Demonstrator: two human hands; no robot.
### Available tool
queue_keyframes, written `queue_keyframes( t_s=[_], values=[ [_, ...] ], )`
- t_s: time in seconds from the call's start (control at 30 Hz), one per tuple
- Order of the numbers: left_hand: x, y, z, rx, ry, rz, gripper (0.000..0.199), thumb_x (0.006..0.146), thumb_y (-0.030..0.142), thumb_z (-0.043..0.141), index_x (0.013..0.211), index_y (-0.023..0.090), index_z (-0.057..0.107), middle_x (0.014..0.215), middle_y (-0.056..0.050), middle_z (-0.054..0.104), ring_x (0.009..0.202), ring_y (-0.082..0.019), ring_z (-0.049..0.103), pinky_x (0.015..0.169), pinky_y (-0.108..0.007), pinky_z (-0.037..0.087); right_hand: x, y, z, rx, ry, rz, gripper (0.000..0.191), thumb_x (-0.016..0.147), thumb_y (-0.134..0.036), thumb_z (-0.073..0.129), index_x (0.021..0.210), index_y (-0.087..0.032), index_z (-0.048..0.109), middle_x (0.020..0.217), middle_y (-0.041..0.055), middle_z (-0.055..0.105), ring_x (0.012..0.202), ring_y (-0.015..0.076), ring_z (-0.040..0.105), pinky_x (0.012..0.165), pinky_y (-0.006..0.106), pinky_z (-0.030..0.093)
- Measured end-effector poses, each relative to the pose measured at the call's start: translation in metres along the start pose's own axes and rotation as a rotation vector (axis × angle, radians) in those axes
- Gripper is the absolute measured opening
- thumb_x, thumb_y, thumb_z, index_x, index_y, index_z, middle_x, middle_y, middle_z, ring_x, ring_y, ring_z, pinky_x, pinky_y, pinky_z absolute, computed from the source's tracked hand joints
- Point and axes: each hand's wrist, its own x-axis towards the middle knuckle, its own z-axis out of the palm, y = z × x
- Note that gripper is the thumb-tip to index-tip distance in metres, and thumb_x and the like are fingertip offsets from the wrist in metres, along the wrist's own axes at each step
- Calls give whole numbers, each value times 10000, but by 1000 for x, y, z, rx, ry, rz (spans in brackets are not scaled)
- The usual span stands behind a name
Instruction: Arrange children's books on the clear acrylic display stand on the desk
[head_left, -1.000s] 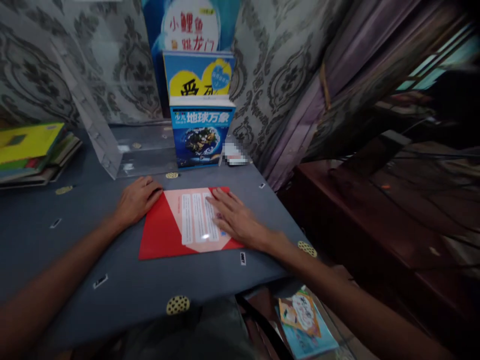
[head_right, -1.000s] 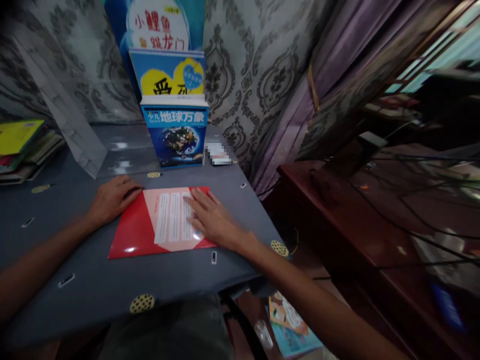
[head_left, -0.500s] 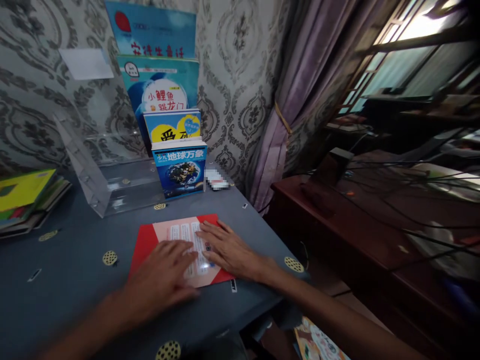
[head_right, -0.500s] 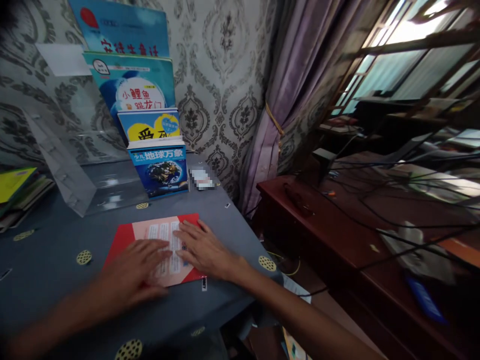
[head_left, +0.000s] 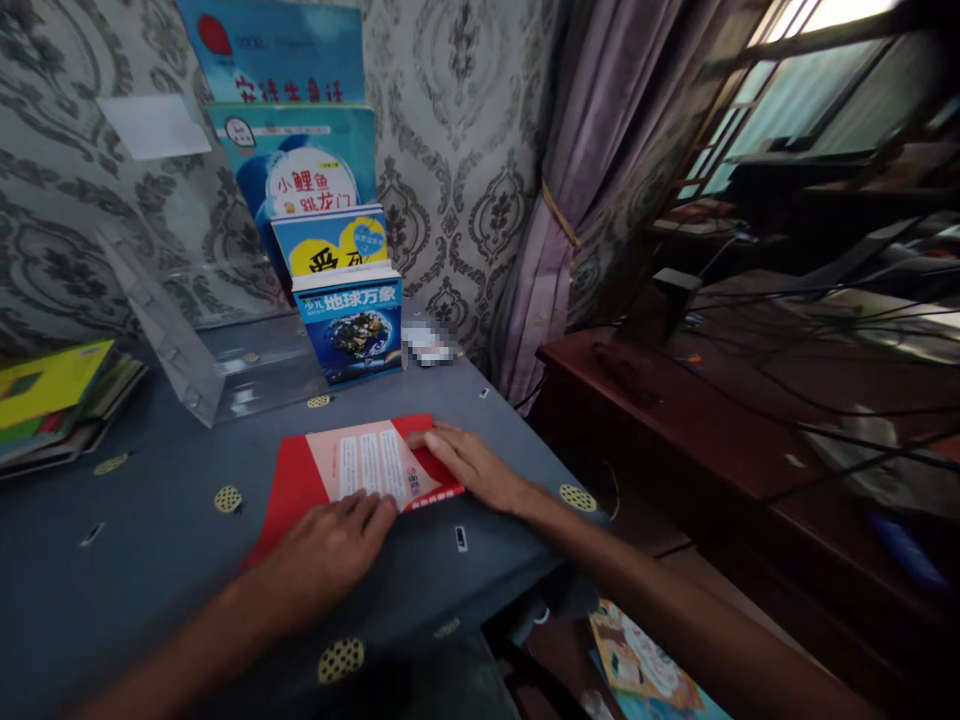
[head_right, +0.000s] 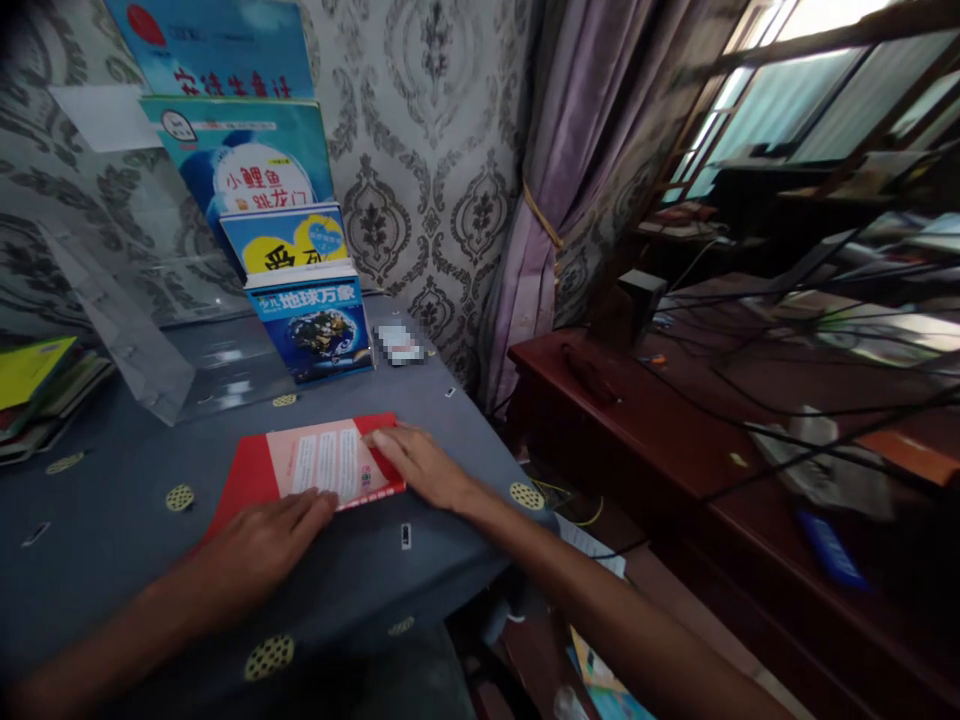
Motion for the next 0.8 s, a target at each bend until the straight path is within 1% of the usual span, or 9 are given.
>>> queue_keyframes(
  t_s=[0.07, 0.13, 0.27, 0.33, 0.4, 0.5, 0.57, 0.7, 0.8],
  values=[
    [-3, -5, -19, -266, 19, -110, 432, 920, 77, 303, 1202, 177, 614, 946, -98, 741, 822, -222, 714, 694, -312, 546, -1, -1, -3, 137, 30, 69, 682, 1016, -634, 222, 1063, -192, 739, 1086, 76, 761, 1036, 239, 693, 986, 394, 501],
    [-5, -10, -33, -543, 135, -222, 334, 986, 248, 311, 996, 197, 641, 773, -33, 687, 658, -170, 638, 616, -266, 494, -3, -3, -4, 237, 38, 117, 727, 988, -691, 228, 1002, -194, 758, 982, 57, 773, 938, 246, 709, 907, 384, 528],
    [-9, -19, -46, -1172, 273, -435, 386, 931, 546, 491, 808, 201, 614, 662, 14, 625, 578, -132, 567, 541, -220, 456, -1, -2, -6, 389, 126, 158, 761, 892, -811, 314, 907, -197, 763, 896, 58, 766, 932, 286, 703, 908, 413, 526],
    [-9, -21, -48, -1496, 327, -554, 370, 843, 566, 627, 834, 195, 621, 658, 10, 651, 562, -145, 598, 527, -232, 486, 2, 1, -5, 570, 209, 192, 741, 846, -841, 375, 918, -201, 742, 882, 68, 763, 921, 284, 708, 905, 426, 534],
    [-7, -21, -49, -1713, 461, -636, 349, 774, 510, 725, 871, 187, 635, 700, -11, 697, 587, -169, 647, 554, -261, 534, 4, 2, -5, 804, 236, 231, 682, 812, -825, 480, 998, -209, 705, 851, 65, 759, 843, 257, 719, 841, 416, 563],
    [-2, -22, -49, -1842, 684, -698, 277, 772, 397, 751, 904, 172, 657, 776, -43, 744, 664, -191, 700, 618, -283, 577, 6, -1, -4, 1020, 171, 249, 586, 738, -691, 715, 1074, -216, 654, 792, 34, 747, 709, 191, 706, 709, 339, 585],
    [2, -24, -44, -1896, 727, -741, 221, 807, 340, 721, 928, 164, 662, 816, -59, 759, 730, -208, 725, 669, -307, 599, 8, -6, -4, 1014, 129, 258, 513, 701, -561, 815, 1031, -200, 660, 757, 11, 730, 626, 139, 669, 612, 263, 568],
    [4, -35, -24, -1939, 668, -787, 171, 839, 295, 687, 936, 159, 651, 817, -73, 759, 775, -221, 737, 695, -328, 612, 18, -14, -10, 931, 113, 334, 392, 699, -458, 839, 932, -183, 683, 664, -25, 684, 465, 77, 553, 424, 181, 465],
    [2, -48, -6, -1861, 539, -729, 225, 832, 365, 696, 899, 164, 622, 776, -65, 736, 703, -195, 716, 634, -296, 593, 27, -11, -16, 873, 110, 398, 336, 719, -442, 815, 890, -185, 683, 669, -17, 688, 488, 85, 579, 436, 183, 474]
  ],
)
